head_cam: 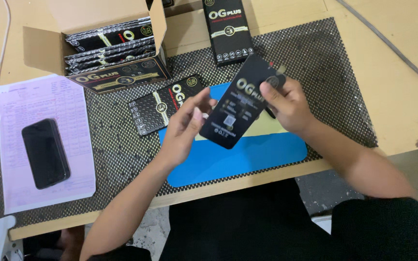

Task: The person labels a mobile screen using a pen, removes the protective film from a new screen, and places it into a retail box.

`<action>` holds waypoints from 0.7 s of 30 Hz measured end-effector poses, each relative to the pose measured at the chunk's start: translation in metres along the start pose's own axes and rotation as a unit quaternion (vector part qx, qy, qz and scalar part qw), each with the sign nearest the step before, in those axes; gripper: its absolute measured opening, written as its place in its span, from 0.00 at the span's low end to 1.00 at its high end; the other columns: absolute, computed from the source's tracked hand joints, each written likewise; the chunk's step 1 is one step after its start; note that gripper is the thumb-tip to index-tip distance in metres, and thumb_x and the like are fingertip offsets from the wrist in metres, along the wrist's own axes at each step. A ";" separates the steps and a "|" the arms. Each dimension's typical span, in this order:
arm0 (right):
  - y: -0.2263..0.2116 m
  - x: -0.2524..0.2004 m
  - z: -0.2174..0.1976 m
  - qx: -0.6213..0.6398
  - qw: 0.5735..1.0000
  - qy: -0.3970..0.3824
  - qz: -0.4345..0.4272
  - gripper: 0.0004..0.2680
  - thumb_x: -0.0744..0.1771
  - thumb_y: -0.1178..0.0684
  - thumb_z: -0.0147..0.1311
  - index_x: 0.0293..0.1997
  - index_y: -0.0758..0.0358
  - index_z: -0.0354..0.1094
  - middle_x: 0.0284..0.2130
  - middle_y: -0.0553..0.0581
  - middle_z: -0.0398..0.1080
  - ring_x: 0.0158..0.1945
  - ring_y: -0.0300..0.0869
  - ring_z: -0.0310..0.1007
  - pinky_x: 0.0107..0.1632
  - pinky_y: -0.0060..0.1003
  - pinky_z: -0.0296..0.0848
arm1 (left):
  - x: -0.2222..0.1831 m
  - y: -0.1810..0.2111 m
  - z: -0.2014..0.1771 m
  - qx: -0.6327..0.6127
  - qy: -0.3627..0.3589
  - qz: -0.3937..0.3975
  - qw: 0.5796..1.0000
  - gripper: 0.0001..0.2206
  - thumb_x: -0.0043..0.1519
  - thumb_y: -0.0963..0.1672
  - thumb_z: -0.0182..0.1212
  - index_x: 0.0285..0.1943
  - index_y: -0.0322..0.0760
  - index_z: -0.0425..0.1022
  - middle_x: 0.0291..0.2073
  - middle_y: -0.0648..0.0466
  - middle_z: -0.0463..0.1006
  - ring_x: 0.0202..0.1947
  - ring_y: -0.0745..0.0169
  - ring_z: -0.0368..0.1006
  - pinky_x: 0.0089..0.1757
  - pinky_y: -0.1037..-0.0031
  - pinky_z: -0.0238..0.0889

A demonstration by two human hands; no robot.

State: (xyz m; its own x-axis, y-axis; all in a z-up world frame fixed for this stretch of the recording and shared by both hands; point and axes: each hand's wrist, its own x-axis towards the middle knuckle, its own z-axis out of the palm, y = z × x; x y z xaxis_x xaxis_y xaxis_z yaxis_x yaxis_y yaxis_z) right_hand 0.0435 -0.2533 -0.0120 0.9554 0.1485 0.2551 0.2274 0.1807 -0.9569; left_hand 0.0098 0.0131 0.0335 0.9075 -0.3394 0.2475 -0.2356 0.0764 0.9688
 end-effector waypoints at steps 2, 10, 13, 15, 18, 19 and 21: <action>0.030 -0.012 -0.013 -0.022 0.999 -0.029 0.000 0.09 0.72 0.57 0.49 0.33 0.67 0.70 0.20 0.58 0.69 0.24 0.37 0.69 0.24 0.31 0.71 | 0.001 -0.004 0.002 0.021 0.006 0.010 1.000 0.21 0.67 0.47 0.55 0.66 0.29 0.70 0.46 0.42 0.77 0.48 0.54 0.72 0.45 0.61 0.71; 0.015 -0.010 0.002 -0.023 0.995 -0.101 0.002 0.10 0.71 0.59 0.49 0.32 0.70 0.74 0.21 0.65 0.75 0.24 0.45 0.77 0.32 0.38 0.78 | -0.004 -0.021 0.007 0.026 0.015 0.002 1.000 0.09 0.68 0.41 0.58 0.38 0.35 0.84 0.31 0.52 0.77 0.37 0.65 0.69 0.41 0.71 0.66; -0.014 -0.002 0.018 -0.022 0.997 -0.072 -0.017 0.10 0.72 0.59 0.47 0.34 0.70 0.73 0.21 0.64 0.74 0.25 0.44 0.78 0.34 0.39 0.79 | -0.001 0.011 0.009 0.122 0.028 0.035 0.991 0.20 0.74 0.46 0.41 0.65 0.28 0.72 0.47 0.36 0.74 0.51 0.42 0.72 0.48 0.57 0.67; -0.009 -0.004 0.014 -0.084 0.996 -0.011 -0.002 0.09 0.72 0.58 0.51 0.34 0.69 0.74 0.23 0.62 0.76 0.28 0.40 0.78 0.35 0.38 0.80 | -0.004 0.010 0.012 0.356 0.043 0.195 0.913 0.36 0.63 0.58 0.59 0.73 0.32 0.62 0.54 0.36 0.71 0.54 0.37 0.68 0.51 0.55 0.59; -0.028 -0.007 0.025 -0.021 0.999 0.024 0.025 0.08 0.70 0.61 0.52 0.56 0.70 0.66 0.35 0.60 0.75 0.36 0.43 0.80 0.38 0.43 0.87 | -0.011 0.009 0.025 0.503 0.032 0.226 0.834 0.38 0.60 0.54 0.70 0.73 0.28 0.61 0.63 0.27 0.66 0.65 0.24 0.63 0.59 0.41 0.54; -0.035 -0.008 0.030 -0.022 0.999 0.023 0.025 0.08 0.70 0.61 0.52 0.56 0.70 0.66 0.35 0.60 0.75 0.36 0.43 0.80 0.38 0.43 0.87 | -0.008 0.004 0.024 0.502 0.033 0.226 0.834 0.38 0.60 0.54 0.70 0.73 0.28 0.61 0.63 0.27 0.66 0.65 0.24 0.63 0.59 0.41 0.54; -0.047 -0.011 0.040 0.024 0.999 -0.010 0.018 0.13 0.69 0.59 0.53 0.60 0.69 0.60 0.38 0.61 0.73 0.39 0.46 0.80 0.40 0.48 0.90 | -0.006 -0.006 0.022 0.548 0.068 0.267 0.790 0.20 0.70 0.40 0.56 0.72 0.28 0.66 0.66 0.29 0.67 0.68 0.23 0.60 0.61 0.44 0.54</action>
State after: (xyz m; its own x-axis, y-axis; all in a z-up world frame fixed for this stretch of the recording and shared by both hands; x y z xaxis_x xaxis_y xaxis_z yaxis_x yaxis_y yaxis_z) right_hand 0.0149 -0.2247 0.0357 0.9587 0.1754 0.2238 0.1831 0.2213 -0.9579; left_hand -0.0017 -0.0063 0.0265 0.5890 -0.4238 0.6881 -0.6891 -0.7082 0.1537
